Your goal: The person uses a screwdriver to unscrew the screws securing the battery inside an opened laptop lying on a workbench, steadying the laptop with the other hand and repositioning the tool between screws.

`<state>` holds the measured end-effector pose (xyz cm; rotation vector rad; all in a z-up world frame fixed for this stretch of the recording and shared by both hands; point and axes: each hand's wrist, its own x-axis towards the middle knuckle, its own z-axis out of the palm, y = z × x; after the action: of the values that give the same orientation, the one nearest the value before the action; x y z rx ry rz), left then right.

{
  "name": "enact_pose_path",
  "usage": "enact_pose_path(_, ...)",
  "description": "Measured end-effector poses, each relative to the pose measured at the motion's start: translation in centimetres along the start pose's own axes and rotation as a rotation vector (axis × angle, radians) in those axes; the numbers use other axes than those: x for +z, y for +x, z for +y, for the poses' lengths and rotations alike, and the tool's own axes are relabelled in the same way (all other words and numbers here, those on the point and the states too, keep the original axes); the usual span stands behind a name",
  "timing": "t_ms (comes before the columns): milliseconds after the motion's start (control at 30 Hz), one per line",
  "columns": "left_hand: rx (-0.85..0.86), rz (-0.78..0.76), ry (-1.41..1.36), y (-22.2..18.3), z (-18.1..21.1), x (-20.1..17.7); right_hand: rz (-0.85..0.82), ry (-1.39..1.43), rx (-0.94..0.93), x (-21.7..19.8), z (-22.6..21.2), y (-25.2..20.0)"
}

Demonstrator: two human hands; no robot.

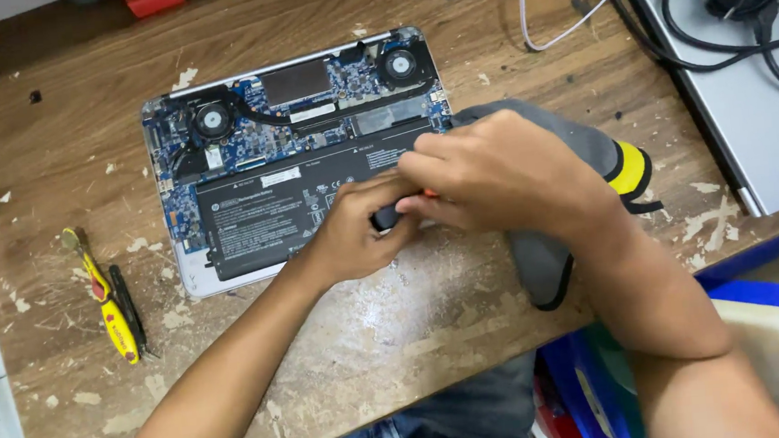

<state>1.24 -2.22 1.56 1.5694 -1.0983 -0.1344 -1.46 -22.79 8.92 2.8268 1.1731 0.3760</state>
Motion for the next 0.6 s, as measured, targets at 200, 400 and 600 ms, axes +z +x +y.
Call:
enact_pose_path(200,-0.12,0.171,0.047,-0.1,-0.7,1.2,-0.037,-0.171,0.097,0.3,0.3,-0.7)
enact_pose_path(400,-0.038,0.012,-0.009,0.4,0.6,0.3,-0.075,0.109,0.013,-0.6,0.0,-0.2)
enact_pose_path(600,0.042,0.086,0.124,-0.8,-0.5,1.3,-0.023,0.041,0.012,-0.9,-0.5,0.2)
